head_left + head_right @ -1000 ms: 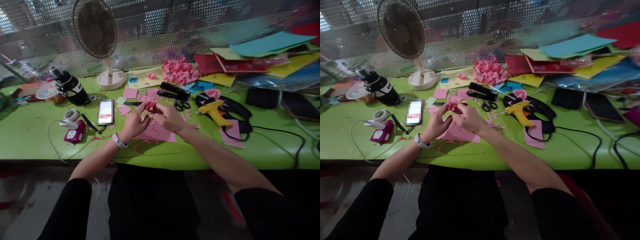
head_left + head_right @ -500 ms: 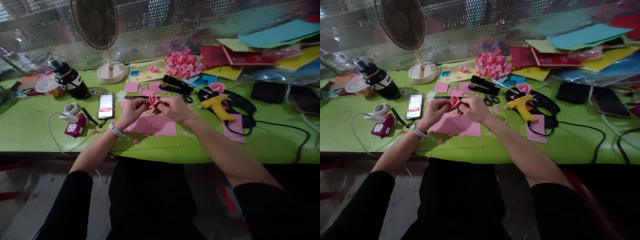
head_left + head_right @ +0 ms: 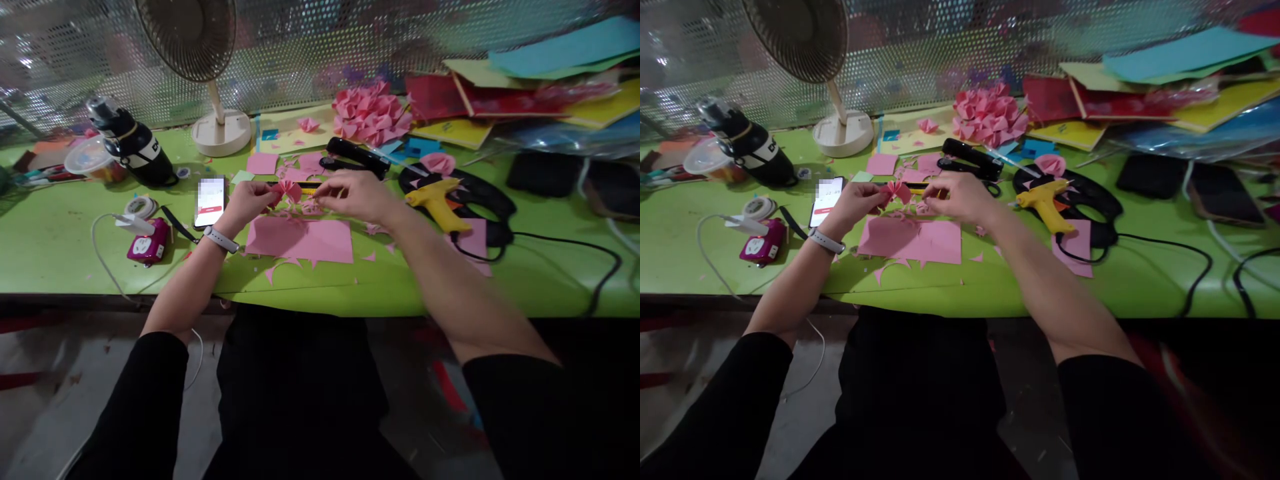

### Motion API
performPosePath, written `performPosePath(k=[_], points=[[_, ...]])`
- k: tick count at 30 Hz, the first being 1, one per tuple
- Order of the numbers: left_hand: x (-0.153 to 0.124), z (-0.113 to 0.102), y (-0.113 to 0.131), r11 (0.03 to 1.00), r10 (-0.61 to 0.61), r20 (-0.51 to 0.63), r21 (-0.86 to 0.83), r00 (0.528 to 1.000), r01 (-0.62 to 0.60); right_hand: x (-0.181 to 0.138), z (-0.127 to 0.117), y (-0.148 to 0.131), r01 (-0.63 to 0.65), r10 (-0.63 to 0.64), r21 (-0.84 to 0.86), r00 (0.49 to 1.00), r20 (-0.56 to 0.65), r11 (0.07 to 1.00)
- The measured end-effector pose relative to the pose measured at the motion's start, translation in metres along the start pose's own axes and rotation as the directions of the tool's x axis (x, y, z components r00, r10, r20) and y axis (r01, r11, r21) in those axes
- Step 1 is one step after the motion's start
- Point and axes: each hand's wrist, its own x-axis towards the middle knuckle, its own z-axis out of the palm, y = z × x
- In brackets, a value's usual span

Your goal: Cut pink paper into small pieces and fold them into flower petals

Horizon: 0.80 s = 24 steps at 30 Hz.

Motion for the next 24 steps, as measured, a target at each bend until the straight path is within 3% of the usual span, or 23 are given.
performPosePath(k=[3,7,13,17,19,24], points=[[0.005,0.003,-0.010,0.991,-0.132,0.018,-0.010,0.991,0.132,0.003,0.009,0.010,0.086,-0.055,-0.227,0.989,0.138,0.970],[0.009,0.008,-0.022,0.985,-0.171,0.029,0.029,0.985,0.170,0.002,0.022,0.015,0.088,-0.033,-0.256,0.976,0.214,0.963],[0.009,-0.005,-0.023,0.983,-0.029,0.011,0.182,1.000,0.027,0.001,0.027,0.016,0.028,0.002,-0.168,0.984,0.177,0.985],[0.006,-0.012,-0.013,0.973,0.181,-0.193,0.180,0.964,-0.146,0.002,0.025,0.018,0.009,0.017,-0.140,0.983,0.182,0.990],[0.003,-0.010,-0.008,0.969,0.200,-0.238,0.190,0.951,-0.156,0.003,0.022,0.017,-0.010,0.025,-0.089,0.986,0.166,0.996],[-0.008,0.008,0.003,0.993,0.121,-0.082,-0.005,0.989,-0.122,0.003,0.018,0.007,-0.046,0.047,0.032,0.998,-0.030,0.998]])
